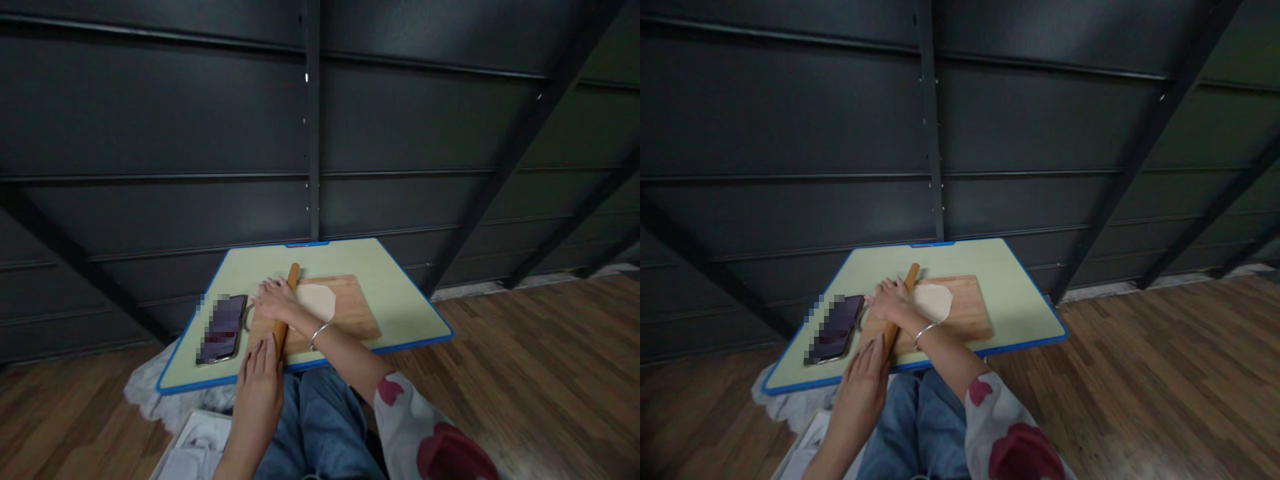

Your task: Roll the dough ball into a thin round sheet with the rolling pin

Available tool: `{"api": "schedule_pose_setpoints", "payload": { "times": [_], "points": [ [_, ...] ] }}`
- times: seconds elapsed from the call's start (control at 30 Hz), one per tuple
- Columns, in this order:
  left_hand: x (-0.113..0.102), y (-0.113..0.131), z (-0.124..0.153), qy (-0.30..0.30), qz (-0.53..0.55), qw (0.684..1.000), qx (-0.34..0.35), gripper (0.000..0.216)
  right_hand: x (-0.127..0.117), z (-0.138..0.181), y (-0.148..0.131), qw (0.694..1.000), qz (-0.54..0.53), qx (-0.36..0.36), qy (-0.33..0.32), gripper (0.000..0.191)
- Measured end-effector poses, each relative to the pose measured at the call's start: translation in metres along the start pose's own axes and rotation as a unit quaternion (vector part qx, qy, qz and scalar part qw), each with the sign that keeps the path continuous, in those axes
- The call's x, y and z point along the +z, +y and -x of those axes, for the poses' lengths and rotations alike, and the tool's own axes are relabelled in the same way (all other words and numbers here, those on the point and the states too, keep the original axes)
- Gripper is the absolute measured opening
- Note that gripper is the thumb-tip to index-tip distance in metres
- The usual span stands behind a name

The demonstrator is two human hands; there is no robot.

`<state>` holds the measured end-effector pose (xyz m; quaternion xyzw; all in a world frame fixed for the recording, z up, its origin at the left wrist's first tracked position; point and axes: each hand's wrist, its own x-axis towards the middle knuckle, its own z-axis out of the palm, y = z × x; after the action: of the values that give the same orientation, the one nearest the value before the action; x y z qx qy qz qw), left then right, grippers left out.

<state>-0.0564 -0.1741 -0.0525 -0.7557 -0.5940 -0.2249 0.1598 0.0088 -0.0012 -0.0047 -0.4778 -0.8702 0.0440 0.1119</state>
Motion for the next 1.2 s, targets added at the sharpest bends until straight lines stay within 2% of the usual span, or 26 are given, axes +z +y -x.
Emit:
{"api": "schedule_pose_setpoints", "payload": {
  "times": [0.2,0.33,0.43,0.53,0.63,0.73,0.87,1.0,1.2],
  "points": [
    [-0.011,0.009,-0.004,-0.028,-0.041,0.997,0.052,0.065,-0.024,0.04,0.024,0.999,-0.013,0.031,0.016,0.044],
    [-0.021,0.011,-0.015,-0.036,-0.05,0.995,0.082,0.061,-0.034,0.091,0.054,0.997,0.03,0.003,0.078,0.036],
    [-0.025,0.007,-0.023,-0.043,-0.05,0.994,0.092,0.056,-0.042,0.132,0.071,0.993,0.044,0.012,0.106,0.036],
    [-0.024,0.008,-0.029,-0.041,-0.054,0.993,0.096,0.05,-0.048,0.162,0.074,0.99,0.047,0.028,0.129,0.033],
    [-0.016,0.018,-0.035,-0.031,-0.035,0.992,0.119,0.043,-0.048,0.177,0.072,0.99,0.055,0.045,0.125,0.032],
    [-0.007,0.027,-0.047,-0.038,-0.008,0.991,0.129,0.047,-0.042,0.18,0.075,0.99,0.056,0.029,0.124,0.039],
    [0.003,0.023,-0.082,-0.089,0.004,0.991,0.1,0.049,-0.037,0.171,0.088,0.99,0.063,-0.01,0.126,0.046],
    [0.014,0.013,-0.118,-0.13,0.018,0.988,0.079,0.044,-0.039,0.153,0.1,0.992,0.049,0.008,0.117,0.045],
    [0.04,0.014,-0.152,-0.135,0.02,0.99,0.04,0.04,-0.037,0.114,0.11,0.991,0.073,0.045,0.103,0.047]
  ]
}}
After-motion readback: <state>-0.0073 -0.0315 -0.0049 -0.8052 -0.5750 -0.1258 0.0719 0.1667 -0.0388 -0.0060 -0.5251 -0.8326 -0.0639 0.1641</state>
